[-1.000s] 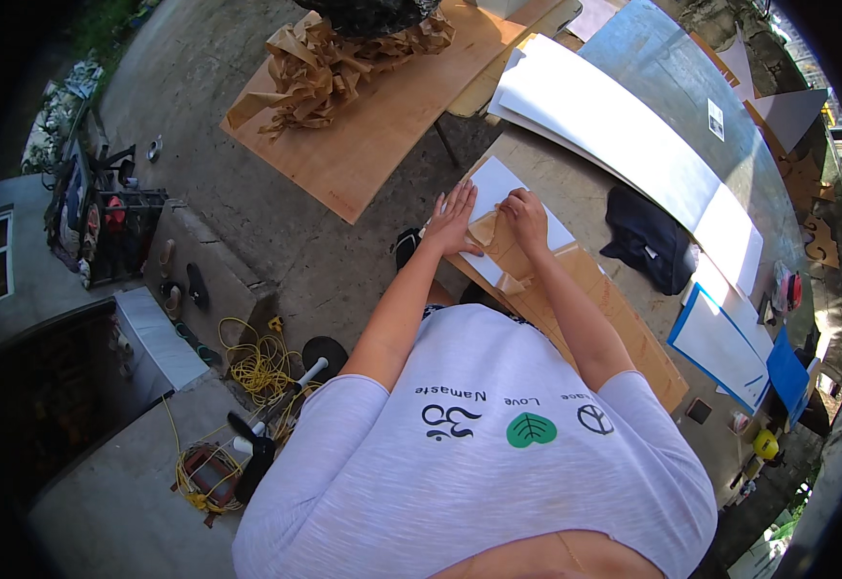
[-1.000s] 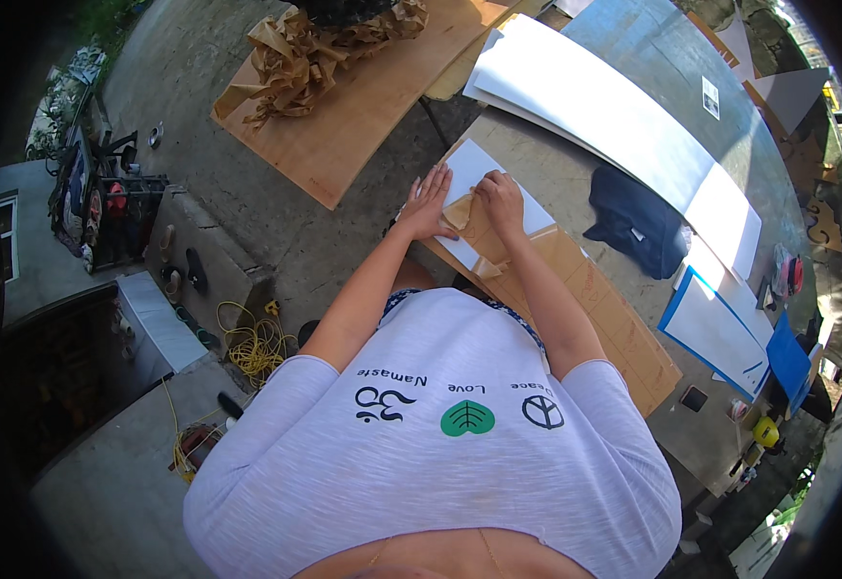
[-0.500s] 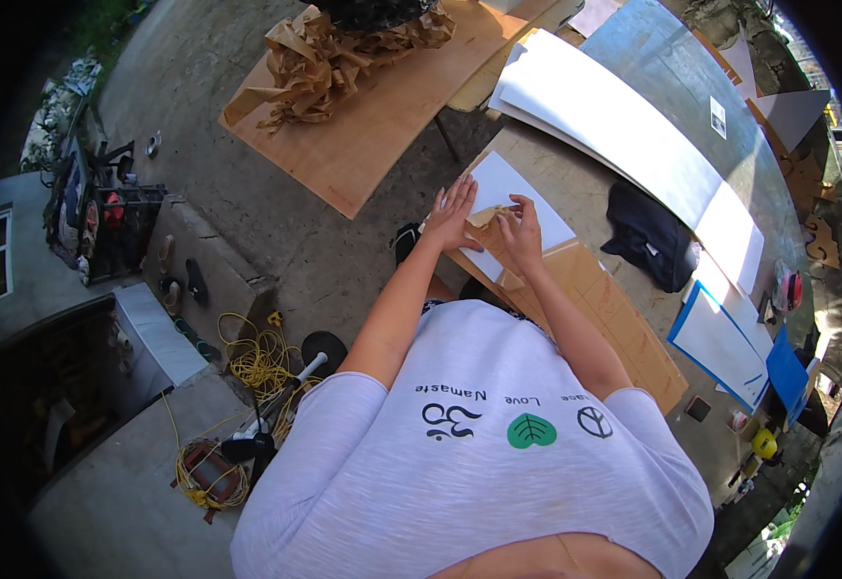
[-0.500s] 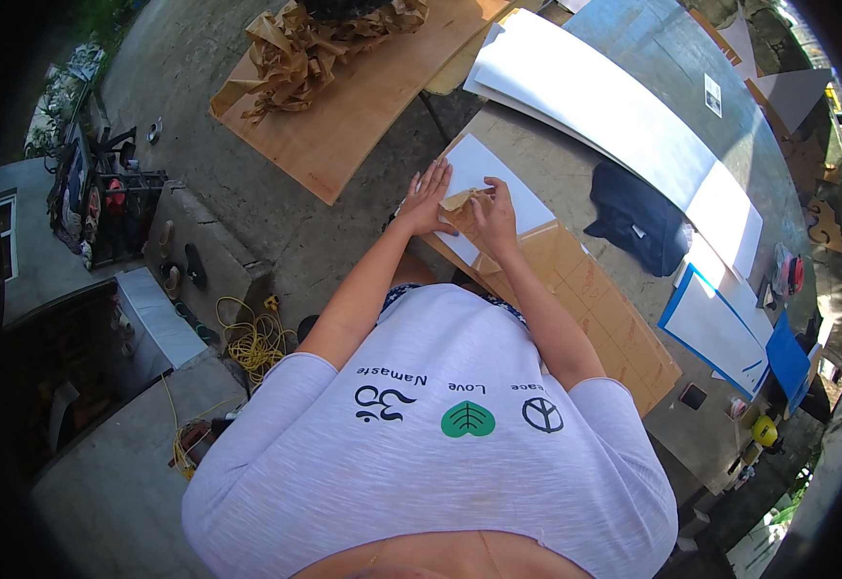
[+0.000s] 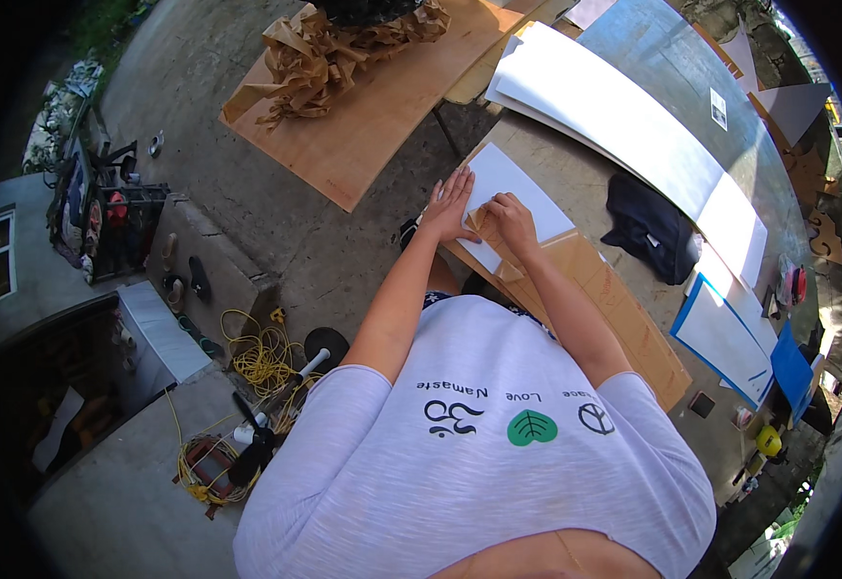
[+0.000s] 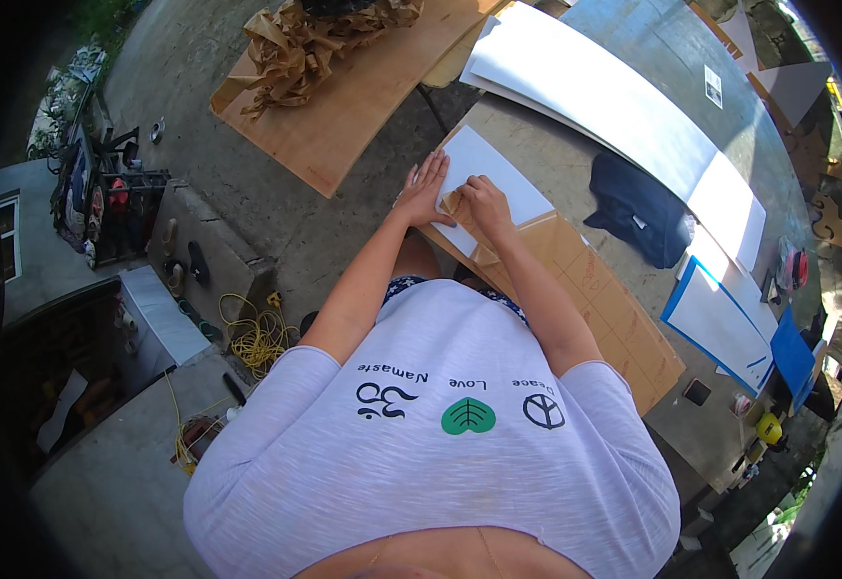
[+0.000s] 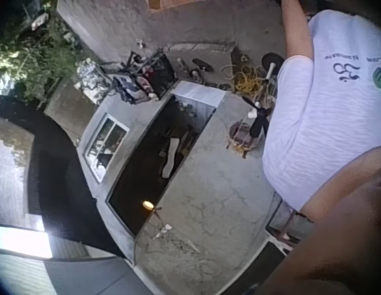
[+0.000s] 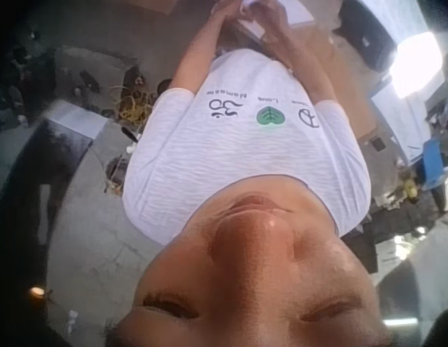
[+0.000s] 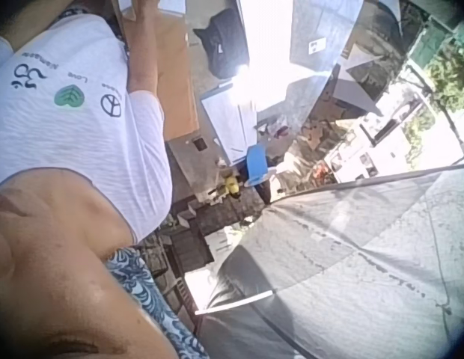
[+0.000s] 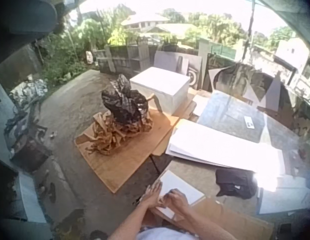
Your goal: The recorder peels the brown protective paper film off a transparent acrylic sheet.
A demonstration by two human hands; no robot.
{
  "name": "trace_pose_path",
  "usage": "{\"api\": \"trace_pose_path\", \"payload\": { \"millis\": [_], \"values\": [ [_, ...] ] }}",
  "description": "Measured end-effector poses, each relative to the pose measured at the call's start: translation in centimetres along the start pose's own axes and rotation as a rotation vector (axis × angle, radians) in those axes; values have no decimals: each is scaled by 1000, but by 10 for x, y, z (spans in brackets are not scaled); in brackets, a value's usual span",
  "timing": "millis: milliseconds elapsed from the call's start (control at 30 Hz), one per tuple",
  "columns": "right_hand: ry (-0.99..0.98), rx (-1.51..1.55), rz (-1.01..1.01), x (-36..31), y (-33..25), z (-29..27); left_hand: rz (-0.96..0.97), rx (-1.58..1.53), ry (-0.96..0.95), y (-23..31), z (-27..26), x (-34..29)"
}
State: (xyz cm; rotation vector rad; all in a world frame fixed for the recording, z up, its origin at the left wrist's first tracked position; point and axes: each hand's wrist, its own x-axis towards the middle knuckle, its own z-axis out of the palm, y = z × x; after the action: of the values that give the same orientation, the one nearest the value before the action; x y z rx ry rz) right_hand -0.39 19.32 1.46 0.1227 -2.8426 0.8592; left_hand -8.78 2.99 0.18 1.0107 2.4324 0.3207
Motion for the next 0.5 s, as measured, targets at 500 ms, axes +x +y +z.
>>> {"api": "trace_pose_path", "payload": {
  "millis": [500],
  "values": [
    [-204, -26, 55, -36, -13, -26, 3, 42, -205, 4, -10, 1]
  ]
}}
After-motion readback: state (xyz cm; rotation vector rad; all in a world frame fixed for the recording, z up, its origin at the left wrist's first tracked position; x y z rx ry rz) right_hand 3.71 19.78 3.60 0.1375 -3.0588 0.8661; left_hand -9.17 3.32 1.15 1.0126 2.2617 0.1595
